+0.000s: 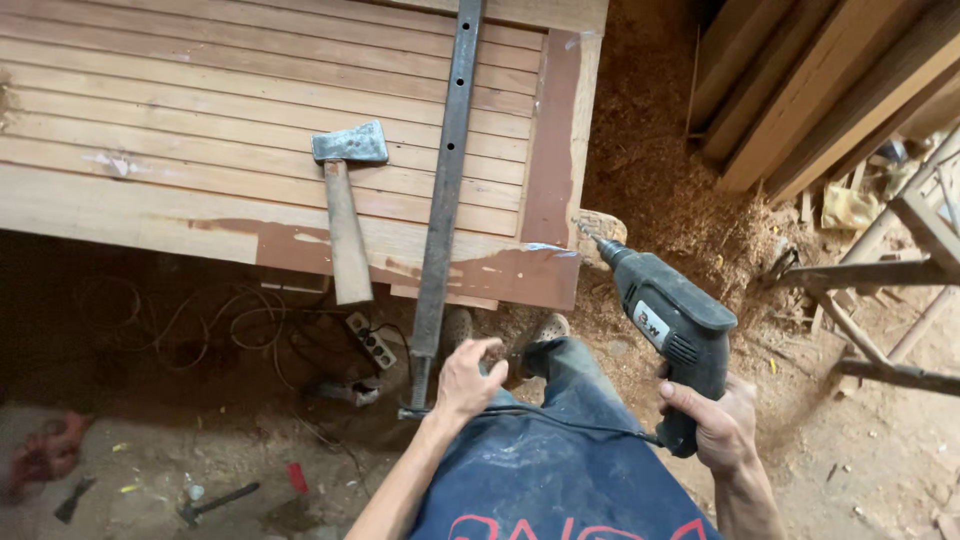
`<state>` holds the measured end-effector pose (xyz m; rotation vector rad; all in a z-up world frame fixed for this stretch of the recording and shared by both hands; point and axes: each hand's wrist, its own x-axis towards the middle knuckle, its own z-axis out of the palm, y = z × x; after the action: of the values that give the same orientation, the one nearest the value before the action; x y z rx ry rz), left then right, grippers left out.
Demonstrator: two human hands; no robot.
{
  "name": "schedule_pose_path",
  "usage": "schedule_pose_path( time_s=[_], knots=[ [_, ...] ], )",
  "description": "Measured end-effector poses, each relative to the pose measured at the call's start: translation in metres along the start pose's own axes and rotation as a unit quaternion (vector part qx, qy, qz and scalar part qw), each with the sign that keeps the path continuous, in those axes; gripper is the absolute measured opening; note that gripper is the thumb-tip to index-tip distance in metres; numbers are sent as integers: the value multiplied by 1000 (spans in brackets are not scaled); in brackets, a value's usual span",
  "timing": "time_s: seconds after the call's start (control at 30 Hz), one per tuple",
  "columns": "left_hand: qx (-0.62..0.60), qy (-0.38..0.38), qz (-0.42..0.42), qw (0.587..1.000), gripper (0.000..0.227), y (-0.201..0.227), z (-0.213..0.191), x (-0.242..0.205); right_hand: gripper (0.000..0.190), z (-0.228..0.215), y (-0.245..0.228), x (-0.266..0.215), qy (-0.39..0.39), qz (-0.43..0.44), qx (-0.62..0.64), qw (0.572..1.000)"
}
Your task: The person marks a wooden plank with a pencil, drills holes along the edge, and then uses an axe to hammer wooden dowels into the holes. The person works on a wooden plank placed on a workbench in a workshop.
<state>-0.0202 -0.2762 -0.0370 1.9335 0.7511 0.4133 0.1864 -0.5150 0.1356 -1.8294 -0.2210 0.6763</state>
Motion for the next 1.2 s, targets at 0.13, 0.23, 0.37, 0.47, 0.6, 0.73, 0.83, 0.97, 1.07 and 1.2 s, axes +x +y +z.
schedule_pose_path(
  time_s=[0.13,0.23,0.37,0.47,0.6,0.73,0.83,0.97,1.07,1.2],
  knots=[
    [37,-27,-81,996,46,13,61,-32,34,-38,0,21,-47,15,-31,998],
    [127,-66,-133,981,51,33,77,-43,37,-61,1,27,-77,25,-62,995],
    [71,-103,-268,955,47,78,65,-52,39,-85,-7,29,-91,69,-92,989],
    [-3,-59,-270,961,43,110,44,-57,41,-97,-14,37,-109,51,-157,980],
    [-20,-137,-251,958,38,144,45,-43,42,-106,-22,40,-129,5,-280,951],
    [-39,21,-27,999,31,167,61,1,40,-93,-35,43,-151,16,-303,941],
    [-83,162,107,978,36,184,60,35,39,-64,-47,43,-170,-9,-318,933],
    [-125,200,220,947,59,201,43,75,46,-22,-76,47,-181,-4,-343,922],
    [-155,168,238,944,67,204,32,101,35,-4,-99,56,-207,30,-423,882],
    [-212,142,221,941,63,197,26,119,29,1,-112,64,-189,100,-448,868]
  ],
)
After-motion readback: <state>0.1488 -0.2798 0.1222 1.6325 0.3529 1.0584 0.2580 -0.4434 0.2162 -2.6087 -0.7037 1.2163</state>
